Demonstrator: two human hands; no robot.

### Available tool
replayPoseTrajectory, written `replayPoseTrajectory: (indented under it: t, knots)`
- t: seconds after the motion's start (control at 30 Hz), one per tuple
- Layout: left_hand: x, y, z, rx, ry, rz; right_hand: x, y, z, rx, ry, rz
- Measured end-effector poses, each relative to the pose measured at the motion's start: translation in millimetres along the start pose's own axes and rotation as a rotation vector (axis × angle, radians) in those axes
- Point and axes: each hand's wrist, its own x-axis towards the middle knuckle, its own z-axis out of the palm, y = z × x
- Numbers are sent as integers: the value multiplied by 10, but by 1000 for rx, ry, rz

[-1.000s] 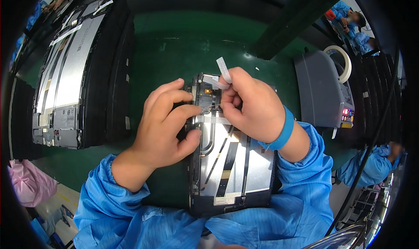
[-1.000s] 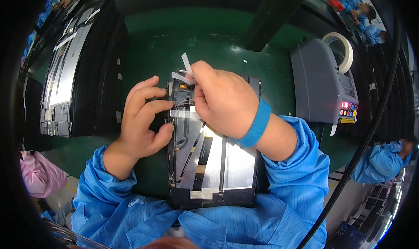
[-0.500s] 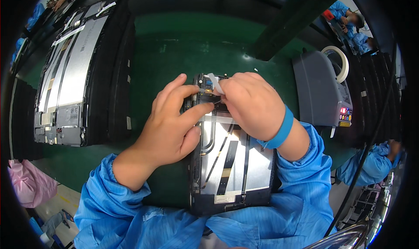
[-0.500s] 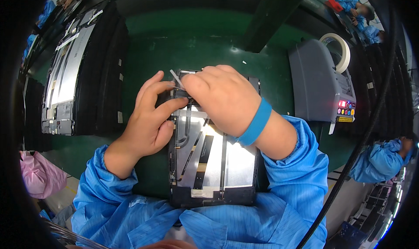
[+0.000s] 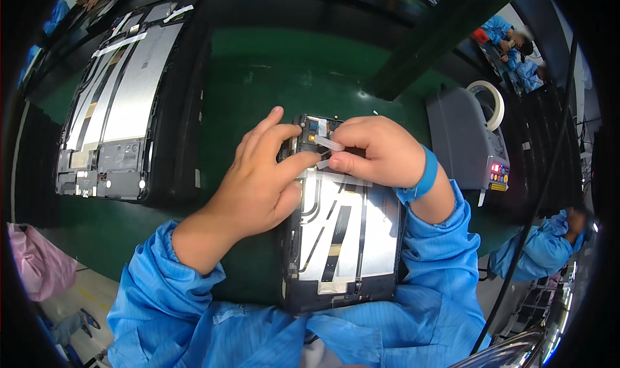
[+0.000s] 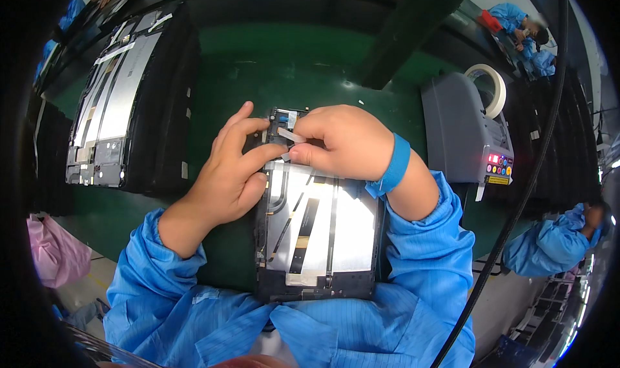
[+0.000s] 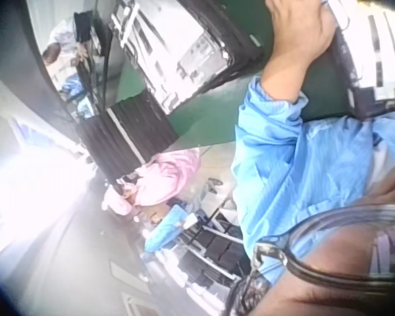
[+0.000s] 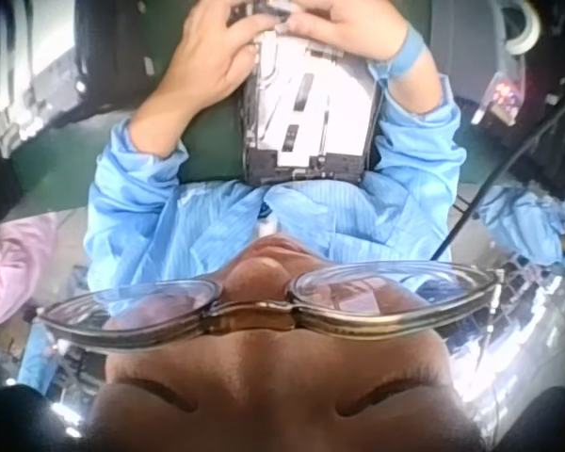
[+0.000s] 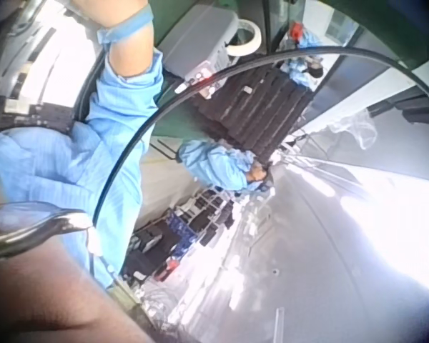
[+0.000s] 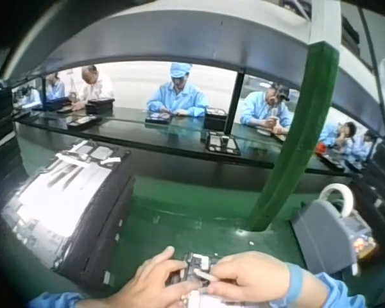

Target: The person applies white adhesive tape to the internal components of a disassembled electronic device. They repeatedly peel tape from a roll and press it onto specific areas of the device's chassis and circuitry. The person handles the device with both hands, adjusting its position on the green workbench throughout the process.

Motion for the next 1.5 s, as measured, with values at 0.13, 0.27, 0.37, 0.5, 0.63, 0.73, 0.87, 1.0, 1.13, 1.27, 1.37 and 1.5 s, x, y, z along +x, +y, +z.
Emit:
replayPoseTrajectory:
  t: [0.13,0.27,0.37,0.5,0.63,0.73,0.87,1.0,1.13,1.27,1.37,1.5]
  knots:
    - [-15,-23,15,-5,14,6,120,5,-85,-45,-100,38]
    - [-19,-18,21,9,19,6,275,34,-180,-58,-236,98]
    - [-26,-21,29,8,29,3,338,92,-170,-113,-285,58]
    - [-28,-33,35,6,43,2,361,82,-136,-158,-265,55]
    - [-19,-34,28,-2,42,6,350,83,-125,-174,-237,47]
    - [-27,-26,22,-7,38,3,369,111,-114,-178,-242,54]
    - [-23,-35,23,-13,43,20,406,117,-139,-160,-281,111]
    - [-42,-52,27,5,62,45,431,104,-105,-155,-282,152]
    - [-29,-34,1,77,101,103,462,70,-106,-173,-301,240]
    - [-12,-12,-14,101,65,123,450,14,-128,-182,-277,266]
    - [-5,11,-14,74,50,89,380,9,-137,-52,-200,316]
    - [2,25,-23,59,21,56,229,-3,-138,208,-69,448]
